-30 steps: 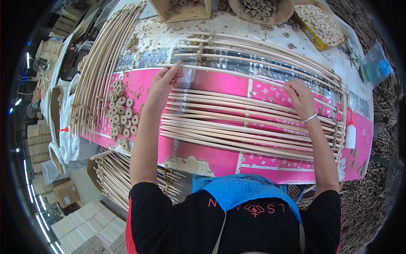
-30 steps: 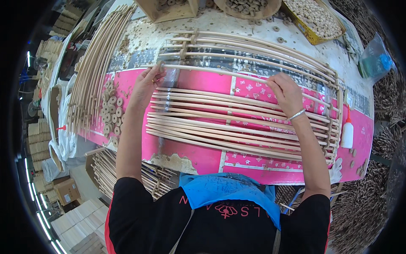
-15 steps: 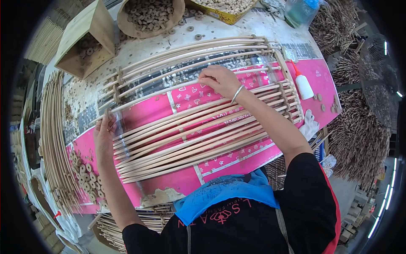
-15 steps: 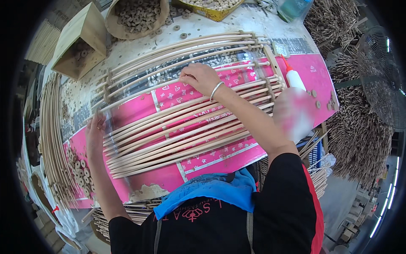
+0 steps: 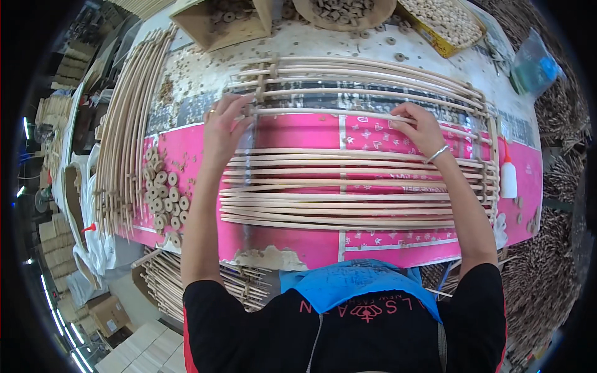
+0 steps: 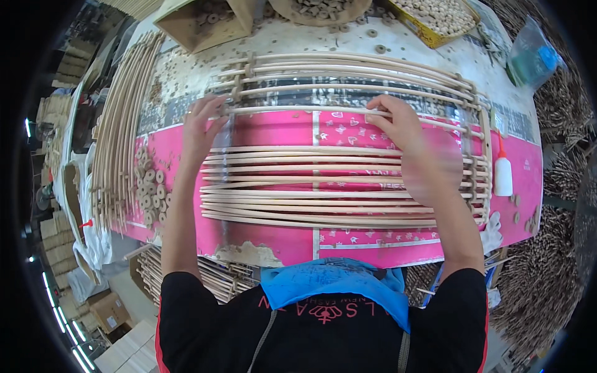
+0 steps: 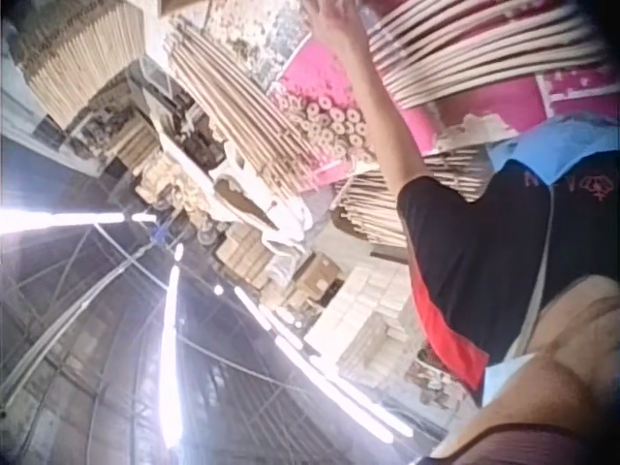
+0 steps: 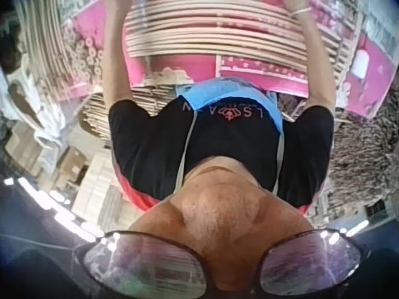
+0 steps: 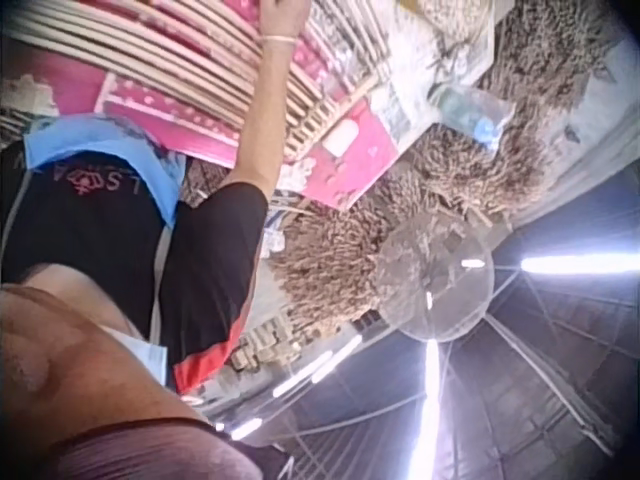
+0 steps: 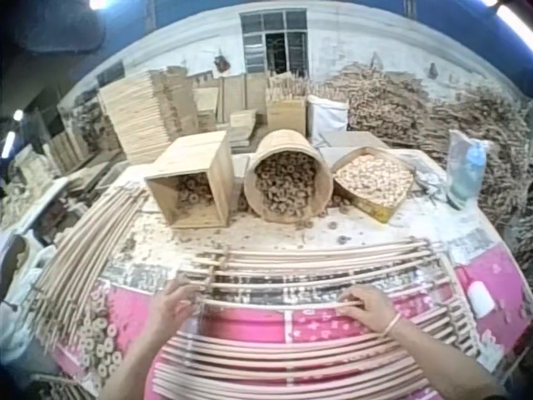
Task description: Assembling a curved wooden slat structure by applying glue and positioning small wooden components.
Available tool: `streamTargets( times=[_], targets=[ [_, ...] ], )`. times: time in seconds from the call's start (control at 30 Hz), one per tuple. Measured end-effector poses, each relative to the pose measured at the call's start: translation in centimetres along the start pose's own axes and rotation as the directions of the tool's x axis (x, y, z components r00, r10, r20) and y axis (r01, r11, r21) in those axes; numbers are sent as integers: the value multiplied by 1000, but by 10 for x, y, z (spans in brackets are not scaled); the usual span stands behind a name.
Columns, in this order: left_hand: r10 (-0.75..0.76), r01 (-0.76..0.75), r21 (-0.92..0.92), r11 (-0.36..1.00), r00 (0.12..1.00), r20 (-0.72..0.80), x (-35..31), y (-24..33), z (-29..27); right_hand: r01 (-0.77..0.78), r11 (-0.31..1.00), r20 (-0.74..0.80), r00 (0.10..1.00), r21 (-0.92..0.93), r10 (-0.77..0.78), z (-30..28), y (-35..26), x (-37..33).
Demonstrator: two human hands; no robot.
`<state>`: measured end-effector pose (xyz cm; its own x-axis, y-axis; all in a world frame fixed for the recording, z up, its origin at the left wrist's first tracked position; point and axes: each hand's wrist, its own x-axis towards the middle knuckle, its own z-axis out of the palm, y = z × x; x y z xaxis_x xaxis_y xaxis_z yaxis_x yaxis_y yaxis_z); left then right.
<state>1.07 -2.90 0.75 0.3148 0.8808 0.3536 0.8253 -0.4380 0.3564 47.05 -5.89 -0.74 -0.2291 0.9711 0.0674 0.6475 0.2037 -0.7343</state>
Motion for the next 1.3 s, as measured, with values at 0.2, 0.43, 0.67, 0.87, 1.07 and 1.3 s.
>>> streamTargets(
  times=[0.2, 0.43, 0.67, 0.87, 1.07, 1.3],
  targets=[
    [-7, 7, 14, 1000, 1000, 20, -1, -2, 8, -24, 999, 20, 1000, 33, 23, 2, 9, 3],
    [-19, 19, 10, 1000, 1000, -7, -1, 2, 9, 101, 990, -1, 995, -99, -101, 0, 3, 5],
    [3, -2, 77, 997, 1000, -15, 0, 1, 14, 127, 979, 10, 992, -162, -127, 0, 15, 7],
    [-19, 20, 101, 995, 1000, -8, -1, 3, 15, 90, 979, -49, 994, -184, -101, 1, 0, 5],
    [-39, 39, 98, 994, 999, 1, -1, 3, 12, 139, 962, -15, 989, -235, -147, 0, 3, 6],
    [-22, 40, 52, 998, 954, -300, 12, 22, -23, 153, 988, -166, 975, 36, -145, -28, -2, 24]
  ],
)
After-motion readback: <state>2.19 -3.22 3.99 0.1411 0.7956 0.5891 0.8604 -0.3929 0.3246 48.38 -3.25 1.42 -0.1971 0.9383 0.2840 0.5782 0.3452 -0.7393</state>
